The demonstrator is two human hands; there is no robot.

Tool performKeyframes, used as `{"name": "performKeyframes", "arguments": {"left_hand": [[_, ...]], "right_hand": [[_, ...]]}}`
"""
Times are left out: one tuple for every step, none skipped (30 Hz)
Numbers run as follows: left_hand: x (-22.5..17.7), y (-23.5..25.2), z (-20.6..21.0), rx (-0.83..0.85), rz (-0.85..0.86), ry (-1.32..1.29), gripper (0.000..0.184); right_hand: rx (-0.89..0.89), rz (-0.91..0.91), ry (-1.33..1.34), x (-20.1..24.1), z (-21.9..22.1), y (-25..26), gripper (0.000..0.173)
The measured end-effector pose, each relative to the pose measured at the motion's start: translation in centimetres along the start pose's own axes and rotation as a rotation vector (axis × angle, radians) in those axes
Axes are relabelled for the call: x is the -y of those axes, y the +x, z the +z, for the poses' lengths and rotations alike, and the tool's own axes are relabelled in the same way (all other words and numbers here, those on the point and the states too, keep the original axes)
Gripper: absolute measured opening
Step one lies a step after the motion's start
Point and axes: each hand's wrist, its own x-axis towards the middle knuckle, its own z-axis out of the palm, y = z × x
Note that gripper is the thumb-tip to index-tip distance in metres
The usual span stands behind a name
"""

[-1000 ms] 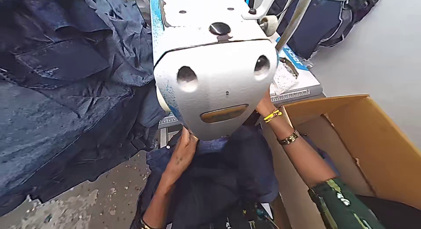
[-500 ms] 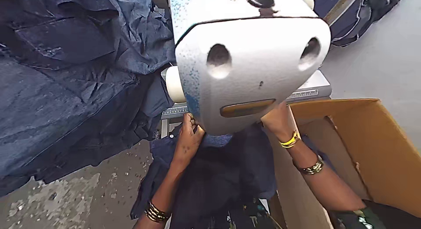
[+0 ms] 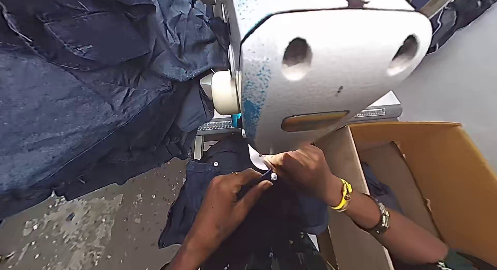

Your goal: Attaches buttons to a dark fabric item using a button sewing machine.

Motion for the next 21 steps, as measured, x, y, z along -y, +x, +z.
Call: {"name": "performKeyframes", "arguments": {"left_hand": [[0.1,0.0,0.0,0.023,0.006,-0.01,0.032],[0.2,-0.1,0.2,0.044,0.008,-0.009,0.032],[0.2,0.0,0.3,0.059,0.01,0.002,0.032],[0.3,0.1,0.5,0.066,0.016,0.015,0.032],[0.2,0.3,0.6,0.063,0.026,0.023,0.033],[0.1,0.3,0.5,0.051,0.04,0.019,0.033],[0.0,0.1,0.3,0.041,0.053,-0.007,0.032],[-0.1,0.0,-0.1,0.033,0.064,-0.049,0.031],[-0.1,0.0,-0.4,0.029,0.072,-0.092,0.03],[0.0,-0.2,-0.7,0.037,0.071,-0.126,0.029],[0.1,-0.3,-1.1,0.048,0.064,-0.142,0.029],[0.3,-0.3,-1.4,0.057,0.057,-0.14,0.029],[0.5,-0.4,-1.6,0.066,0.051,-0.131,0.03],[0.6,-0.5,-1.6,0.072,0.047,-0.119,0.03],[0.7,-0.6,-1.5,0.081,0.044,-0.11,0.03],[0.8,-0.8,-1.4,0.093,0.043,-0.105,0.03],[0.8,-1.0,-1.2,0.106,0.043,-0.097,0.03],[0.9,-1.1,-1.1,0.11,0.041,-0.093,0.03],[0.9,-1.3,-1.0,0.109,0.036,-0.093,0.03],[1.0,-1.4,-1.0,0.104,0.029,-0.099,0.03],[1.1,-1.6,-0.9,0.099,0.021,-0.108,0.03]], "right_hand": [[-0.006,-0.023,-0.013,0.0,0.2,-0.1,0.016],[-0.003,-0.046,-0.056,-0.2,0.4,0.1,0.017],[-0.003,-0.059,-0.096,-0.6,0.7,0.4,0.02],[-0.008,-0.057,-0.116,-0.9,0.9,0.9,0.022],[-0.007,-0.045,-0.105,-1.1,0.9,1.2,0.023],[0.004,-0.013,-0.049,-1.0,0.7,1.2,0.023],[0.03,0.05,0.069,-0.6,0.5,0.9,0.022],[0.072,0.114,0.218,-0.1,0.1,0.6,0.021],[0.098,0.131,0.307,0.2,-0.1,0.5,0.022],[0.099,0.107,0.306,0.6,-0.2,0.2,0.021],[0.073,0.069,0.256,0.7,-0.1,0.0,0.019],[0.03,0.021,0.174,0.4,0.2,-0.1,0.017],[-0.01,-0.024,0.097,-0.1,0.5,-0.2,0.016],[-0.031,-0.062,0.036,-0.7,0.6,-0.1,0.016],[-0.026,-0.089,-0.014,-1.1,0.7,0.0,0.017],[-0.008,-0.092,-0.037,-1.3,0.6,0.1,0.017],[0.004,-0.061,-0.006,-1.4,0.5,0.2,0.017],[0.018,0.014,0.082,-1.5,0.3,0.2,0.017],[0.029,0.132,0.221,-1.7,-0.1,0.1,0.017],[0.024,0.256,0.366,-2.0,-0.5,0.0,0.016],[0.013,0.364,0.488,-2.3,-1.0,-0.1,0.015]]}}
